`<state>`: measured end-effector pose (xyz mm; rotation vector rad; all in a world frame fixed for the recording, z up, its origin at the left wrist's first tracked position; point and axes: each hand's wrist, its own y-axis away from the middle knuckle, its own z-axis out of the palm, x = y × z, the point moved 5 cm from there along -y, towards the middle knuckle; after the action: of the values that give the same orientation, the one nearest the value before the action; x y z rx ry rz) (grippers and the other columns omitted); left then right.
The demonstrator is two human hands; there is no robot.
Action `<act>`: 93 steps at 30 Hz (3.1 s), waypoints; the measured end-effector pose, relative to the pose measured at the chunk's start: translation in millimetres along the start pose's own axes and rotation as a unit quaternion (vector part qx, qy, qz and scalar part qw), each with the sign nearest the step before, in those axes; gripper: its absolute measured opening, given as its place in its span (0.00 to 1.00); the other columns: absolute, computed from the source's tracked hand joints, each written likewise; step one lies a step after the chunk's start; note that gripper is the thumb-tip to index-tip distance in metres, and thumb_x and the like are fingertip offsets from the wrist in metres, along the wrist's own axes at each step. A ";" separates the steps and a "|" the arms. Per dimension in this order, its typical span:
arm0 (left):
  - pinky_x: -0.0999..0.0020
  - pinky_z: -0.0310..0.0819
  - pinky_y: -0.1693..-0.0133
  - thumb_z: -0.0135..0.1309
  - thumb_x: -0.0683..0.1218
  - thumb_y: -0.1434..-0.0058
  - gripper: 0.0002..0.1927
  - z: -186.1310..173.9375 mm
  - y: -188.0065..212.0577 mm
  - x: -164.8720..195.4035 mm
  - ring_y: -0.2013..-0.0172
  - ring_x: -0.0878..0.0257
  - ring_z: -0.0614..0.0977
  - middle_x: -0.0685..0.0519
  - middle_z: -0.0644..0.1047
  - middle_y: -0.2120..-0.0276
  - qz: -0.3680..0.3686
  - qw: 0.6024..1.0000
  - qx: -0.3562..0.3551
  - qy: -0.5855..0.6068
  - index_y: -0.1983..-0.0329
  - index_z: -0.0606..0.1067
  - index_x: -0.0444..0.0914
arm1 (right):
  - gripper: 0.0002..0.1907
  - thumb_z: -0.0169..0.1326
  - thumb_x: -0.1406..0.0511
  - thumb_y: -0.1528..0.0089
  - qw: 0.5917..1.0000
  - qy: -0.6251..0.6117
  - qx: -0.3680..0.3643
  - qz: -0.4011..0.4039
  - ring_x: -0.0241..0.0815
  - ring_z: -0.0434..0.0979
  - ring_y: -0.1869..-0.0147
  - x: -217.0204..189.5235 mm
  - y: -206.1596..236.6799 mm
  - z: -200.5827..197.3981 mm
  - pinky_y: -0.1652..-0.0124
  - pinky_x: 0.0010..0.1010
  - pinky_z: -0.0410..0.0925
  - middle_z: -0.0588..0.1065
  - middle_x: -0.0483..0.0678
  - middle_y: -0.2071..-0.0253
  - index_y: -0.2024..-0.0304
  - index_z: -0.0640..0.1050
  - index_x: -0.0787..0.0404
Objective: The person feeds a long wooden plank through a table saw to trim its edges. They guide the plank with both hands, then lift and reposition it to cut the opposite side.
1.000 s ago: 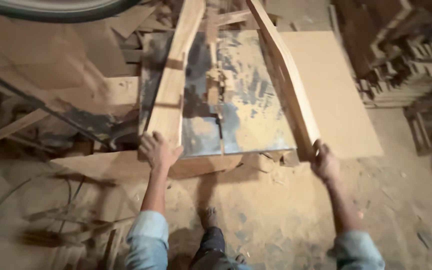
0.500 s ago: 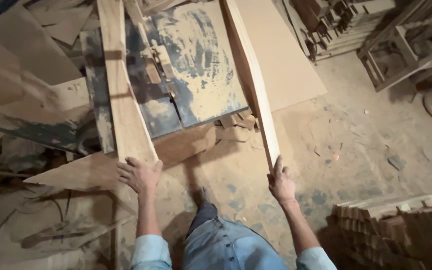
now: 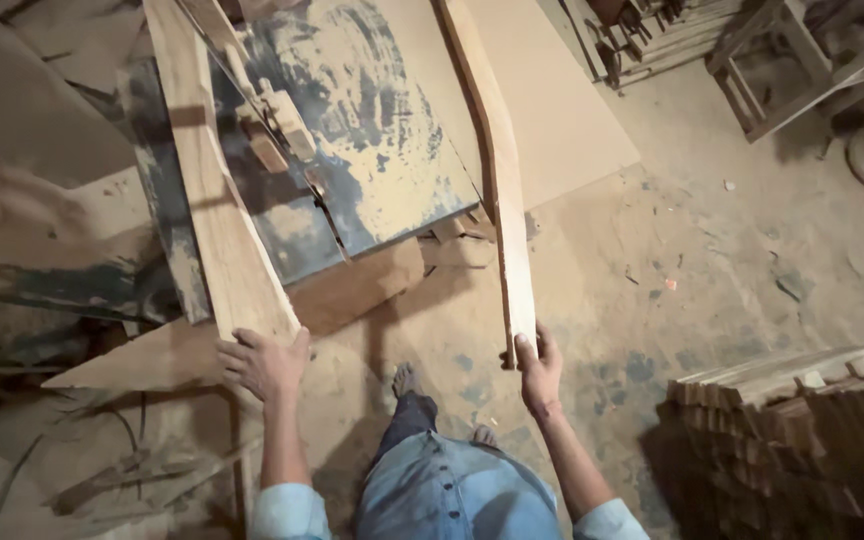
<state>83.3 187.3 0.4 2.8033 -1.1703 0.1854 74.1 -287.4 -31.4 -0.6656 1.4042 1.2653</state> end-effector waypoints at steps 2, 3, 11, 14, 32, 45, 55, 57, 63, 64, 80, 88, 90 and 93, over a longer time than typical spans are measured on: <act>0.30 0.46 0.35 0.58 0.75 0.52 0.66 -4.7 2.8 3.9 0.29 0.27 0.51 0.19 0.49 0.30 0.014 1.000 0.007 0.018 0.26 0.52 0.24 | 0.27 0.49 0.64 0.34 0.999 -0.009 -0.002 -0.031 0.45 0.81 0.65 -25.2 -36.4 32.0 0.68 0.36 0.76 0.76 0.56 0.54 0.33 0.65 0.66; 0.29 0.46 0.37 0.58 0.75 0.52 0.66 -7.7 3.3 3.6 0.30 0.26 0.51 0.18 0.49 0.31 0.021 0.999 0.011 0.026 0.28 0.52 0.23 | 0.27 0.48 0.64 0.34 0.998 -0.011 -0.012 -0.063 0.45 0.80 0.64 -48.6 -69.3 55.6 0.67 0.35 0.75 0.76 0.56 0.53 0.33 0.65 0.67; 0.46 0.69 0.43 0.60 0.63 0.40 0.43 -22.4 -28.5 -34.3 0.43 0.37 0.76 0.33 0.75 0.43 -0.031 0.983 0.026 0.178 0.30 0.65 0.34 | 0.24 0.51 0.49 0.37 0.990 -0.111 -0.085 0.006 0.48 0.83 0.56 -217.4 -259.2 163.0 0.60 0.42 0.76 0.75 0.48 0.50 0.47 0.71 0.57; 0.57 0.74 0.46 0.56 0.57 0.35 0.28 -30.7 -41.3 -29.0 0.47 0.50 0.82 0.40 0.81 0.48 0.049 0.894 -0.054 0.443 0.40 0.74 0.35 | 0.12 0.55 0.61 0.32 0.984 -0.142 -0.103 0.018 0.45 0.79 0.60 -178.9 -214.3 132.9 0.62 0.34 0.71 0.76 0.50 0.61 0.53 0.73 0.63; 0.56 0.75 0.45 0.55 0.54 0.35 0.35 16.0 263.9 -59.3 0.44 0.48 0.80 0.39 0.78 0.44 0.015 0.848 -0.086 0.523 0.29 0.61 0.36 | 0.23 0.50 0.56 0.33 0.884 0.154 -0.392 0.202 0.44 0.81 0.50 57.9 136.9 77.4 0.51 0.34 0.74 0.79 0.53 0.49 0.38 0.71 0.58; 0.62 0.69 0.40 0.53 0.53 0.34 0.35 54.5 341.8 -76.8 0.39 0.56 0.74 0.44 0.72 0.38 -0.040 0.713 -0.215 0.667 0.29 0.59 0.35 | 0.27 0.49 0.53 0.34 0.873 0.356 -0.308 0.125 0.33 0.74 0.71 48.4 261.2 22.4 0.68 0.31 0.70 0.79 0.47 0.71 0.36 0.73 0.58; 0.61 0.62 0.35 0.55 0.51 0.35 0.42 15.1 317.6 -62.7 0.33 0.54 0.68 0.43 0.64 0.30 0.007 0.709 -0.155 0.688 0.23 0.52 0.33 | 0.34 0.52 0.51 0.35 0.827 0.452 -0.285 0.173 0.37 0.74 0.75 43.9 321.1 -46.3 0.71 0.33 0.67 0.74 0.49 0.80 0.29 0.65 0.52; 0.61 0.62 0.35 0.54 0.51 0.34 0.42 10.6 332.3 -64.2 0.32 0.53 0.68 0.42 0.64 0.29 0.023 0.738 -0.140 0.660 0.23 0.51 0.33 | 0.34 0.51 0.53 0.34 0.851 0.382 -0.284 0.222 0.38 0.69 0.75 54.7 329.6 -64.8 0.73 0.33 0.64 0.71 0.48 0.79 0.26 0.63 0.51; 0.62 0.64 0.36 0.53 0.53 0.33 0.42 2.7 392.4 -71.3 0.32 0.52 0.69 0.40 0.64 0.29 0.034 0.768 -0.138 0.624 0.23 0.50 0.33 | 0.32 0.50 0.57 0.32 0.898 0.210 -0.306 0.236 0.27 0.65 0.70 91.2 363.9 -127.9 0.70 0.23 0.63 0.75 0.37 0.66 0.26 0.64 0.55; 0.62 0.65 0.37 0.52 0.54 0.34 0.43 5.1 405.2 -70.8 0.33 0.52 0.70 0.40 0.65 0.30 0.017 0.770 -0.157 0.618 0.23 0.49 0.34 | 0.32 0.50 0.57 0.33 0.895 0.188 -0.288 0.284 0.30 0.61 0.72 98.5 370.4 -143.2 0.73 0.24 0.60 0.73 0.38 0.68 0.26 0.64 0.54; 0.61 0.65 0.36 0.51 0.52 0.33 0.41 -7.9 492.6 -53.0 0.33 0.52 0.70 0.39 0.64 0.30 0.030 0.776 -0.156 0.611 0.23 0.49 0.33 | 0.30 0.48 0.62 0.32 0.925 0.158 -0.270 0.216 0.46 0.68 0.30 126.2 395.9 -244.3 0.35 0.34 0.58 0.74 0.57 0.34 0.29 0.65 0.67; 0.58 0.56 0.33 0.50 0.52 0.31 0.40 -11.8 518.8 -58.9 0.28 0.47 0.62 0.36 0.58 0.26 0.080 0.805 -0.122 0.575 0.23 0.48 0.31 | 0.28 0.50 0.66 0.34 0.948 0.154 -0.260 0.097 0.45 0.64 0.26 149.8 409.6 -274.9 0.33 0.33 0.53 0.70 0.58 0.32 0.33 0.67 0.73; 0.58 0.55 0.32 0.50 0.53 0.31 0.40 -7.8 515.4 -55.6 0.28 0.47 0.62 0.36 0.58 0.26 0.074 0.801 -0.122 0.581 0.23 0.49 0.31 | 0.28 0.51 0.66 0.34 0.943 0.184 -0.236 0.145 0.46 0.67 0.28 158.7 404.4 -281.9 0.33 0.33 0.55 0.73 0.59 0.34 0.33 0.69 0.72; 0.58 0.59 0.33 0.51 0.54 0.31 0.40 -3.0 504.6 -52.8 0.30 0.48 0.66 0.37 0.63 0.29 0.058 0.811 -0.137 0.567 0.24 0.52 0.32 | 0.27 0.51 0.65 0.34 0.947 0.121 -0.202 0.219 0.51 0.71 0.31 167.9 398.0 -277.7 0.34 0.37 0.58 0.75 0.63 0.37 0.34 0.70 0.74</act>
<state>-313.4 -128.5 17.4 1.7430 -0.8805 1.3304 -423.6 -394.4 -98.9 -0.8357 1.5604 1.9097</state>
